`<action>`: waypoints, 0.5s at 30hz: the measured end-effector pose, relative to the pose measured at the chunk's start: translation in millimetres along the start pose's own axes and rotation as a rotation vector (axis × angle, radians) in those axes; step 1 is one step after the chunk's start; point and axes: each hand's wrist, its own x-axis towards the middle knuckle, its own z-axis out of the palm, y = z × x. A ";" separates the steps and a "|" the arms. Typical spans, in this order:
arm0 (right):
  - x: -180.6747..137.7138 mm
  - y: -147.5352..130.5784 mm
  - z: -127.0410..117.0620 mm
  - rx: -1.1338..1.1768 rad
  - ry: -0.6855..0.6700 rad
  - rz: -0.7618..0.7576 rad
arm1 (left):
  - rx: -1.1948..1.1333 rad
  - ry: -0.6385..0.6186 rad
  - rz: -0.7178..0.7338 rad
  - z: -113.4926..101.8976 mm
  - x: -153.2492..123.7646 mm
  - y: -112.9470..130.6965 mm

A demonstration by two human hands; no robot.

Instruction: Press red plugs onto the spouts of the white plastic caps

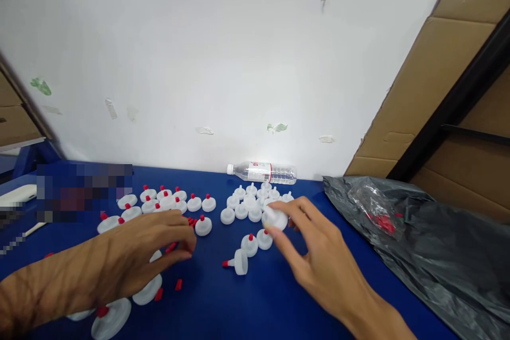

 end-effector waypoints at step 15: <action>-16.7 -31.8 24.9 0.122 0.115 -0.350 | -0.282 0.492 0.138 18.1 16.9 50.5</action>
